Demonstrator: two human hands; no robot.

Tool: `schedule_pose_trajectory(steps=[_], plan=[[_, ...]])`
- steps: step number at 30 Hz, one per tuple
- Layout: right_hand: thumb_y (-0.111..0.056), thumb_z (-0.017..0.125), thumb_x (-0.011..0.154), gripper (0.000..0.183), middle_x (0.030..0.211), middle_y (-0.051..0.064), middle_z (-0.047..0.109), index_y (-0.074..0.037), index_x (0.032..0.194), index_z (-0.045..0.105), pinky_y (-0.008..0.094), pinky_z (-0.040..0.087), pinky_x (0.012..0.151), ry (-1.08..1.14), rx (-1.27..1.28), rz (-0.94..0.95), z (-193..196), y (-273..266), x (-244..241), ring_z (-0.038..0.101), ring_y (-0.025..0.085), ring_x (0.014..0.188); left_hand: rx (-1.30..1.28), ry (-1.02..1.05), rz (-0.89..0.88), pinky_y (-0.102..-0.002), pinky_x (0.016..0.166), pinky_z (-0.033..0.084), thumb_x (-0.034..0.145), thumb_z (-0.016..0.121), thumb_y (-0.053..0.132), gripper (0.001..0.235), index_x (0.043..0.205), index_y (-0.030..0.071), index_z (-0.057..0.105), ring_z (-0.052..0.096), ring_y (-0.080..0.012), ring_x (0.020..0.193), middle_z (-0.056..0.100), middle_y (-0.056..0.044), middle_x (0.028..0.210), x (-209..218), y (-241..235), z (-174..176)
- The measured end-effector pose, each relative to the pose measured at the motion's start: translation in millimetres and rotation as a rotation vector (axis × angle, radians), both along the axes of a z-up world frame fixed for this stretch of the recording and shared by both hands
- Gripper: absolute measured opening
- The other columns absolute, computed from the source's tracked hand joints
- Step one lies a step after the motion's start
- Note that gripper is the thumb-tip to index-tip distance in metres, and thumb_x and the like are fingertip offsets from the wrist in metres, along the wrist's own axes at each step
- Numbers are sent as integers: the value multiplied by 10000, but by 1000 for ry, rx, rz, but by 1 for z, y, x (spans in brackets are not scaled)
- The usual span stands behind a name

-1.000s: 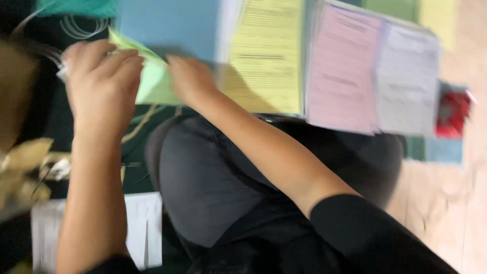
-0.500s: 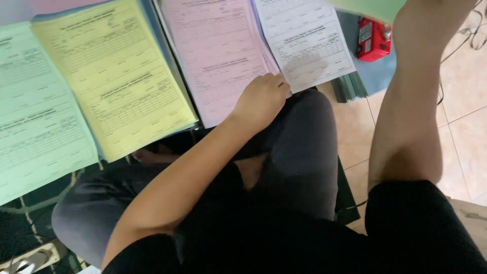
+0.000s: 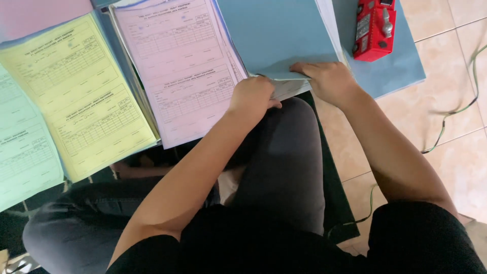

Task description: The person sits cross-legged on the floor and organizes a stack of multicolored papers. They separate the papers into smaller groups, align the edges, and place them into a blue folder.

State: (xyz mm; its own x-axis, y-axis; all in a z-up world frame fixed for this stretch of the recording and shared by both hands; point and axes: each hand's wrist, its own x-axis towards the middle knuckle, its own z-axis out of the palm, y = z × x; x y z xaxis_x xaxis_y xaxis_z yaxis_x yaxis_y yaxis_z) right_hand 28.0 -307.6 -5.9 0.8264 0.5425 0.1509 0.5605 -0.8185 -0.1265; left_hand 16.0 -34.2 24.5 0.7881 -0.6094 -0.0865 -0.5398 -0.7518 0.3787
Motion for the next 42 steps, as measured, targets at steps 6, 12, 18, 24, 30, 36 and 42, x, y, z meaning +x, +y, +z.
schedule_pose_trajectory(steps=[6, 12, 18, 24, 30, 36, 42], plan=[[-360, 447, 1060, 457, 1463, 41, 611, -200, 1477, 542, 518, 553, 863, 160, -118, 49, 56, 27, -19, 653, 349, 1179, -173, -510, -17, -369, 658, 495, 880, 707, 273, 161, 735, 216, 668, 664, -209, 693, 635, 29, 710, -4, 1, -35], [-388, 439, 1114, 513, 1122, 312, 725, -96, 1507, 594, 587, 529, 716, 376, -201, -243, 37, 5, 18, 668, 527, 1002, -498, -549, 25, -411, 708, 515, 931, 749, 72, 87, 966, 87, 670, 630, -275, 863, 703, -45, 975, -22, 41, 23], [77, 702, 1194, 216, 1194, 319, 699, 186, 1379, 674, 503, 537, 759, -289, 212, -72, 126, 40, 5, 656, 492, 1035, -148, -195, 0, -474, 914, 479, 891, 812, 372, 397, 1151, 80, 742, 599, -347, 1047, 690, -120, 1137, -67, 230, 35], [108, 519, 942, 425, 938, 28, 755, -71, 1263, 732, 270, 476, 488, -438, 175, 142, 135, 220, -28, 633, 136, 638, -217, -227, -55, -468, 779, 467, 821, 731, 91, 247, 1060, 129, 680, 663, -342, 1009, 694, -72, 1176, -95, 259, 11], [-112, 523, 990, 294, 957, 23, 755, -210, 1221, 676, 429, 604, 682, -108, -141, 82, 55, 276, -76, 761, 254, 796, -337, -509, -9, -340, 797, 455, 978, 616, 305, 145, 866, 238, 681, 661, -158, 985, 702, 77, 921, -95, 260, -38], [-150, 584, 1034, 389, 1328, 278, 642, 7, 1388, 552, 632, 530, 917, 199, 99, 65, 79, 286, -102, 652, 491, 1106, -544, -820, 167, -313, 813, 401, 1020, 580, 354, 244, 787, 283, 592, 557, -106, 834, 582, 107, 749, -90, 238, -7], [-348, 519, 1148, 430, 1029, 278, 744, 6, 1348, 660, 602, 417, 1068, 203, -119, -43, 32, 232, -55, 699, 489, 1035, -593, -702, 227, -361, 684, 472, 942, 653, 186, 127, 827, 242, 647, 633, -195, 793, 641, 63, 795, -87, 305, 7]])
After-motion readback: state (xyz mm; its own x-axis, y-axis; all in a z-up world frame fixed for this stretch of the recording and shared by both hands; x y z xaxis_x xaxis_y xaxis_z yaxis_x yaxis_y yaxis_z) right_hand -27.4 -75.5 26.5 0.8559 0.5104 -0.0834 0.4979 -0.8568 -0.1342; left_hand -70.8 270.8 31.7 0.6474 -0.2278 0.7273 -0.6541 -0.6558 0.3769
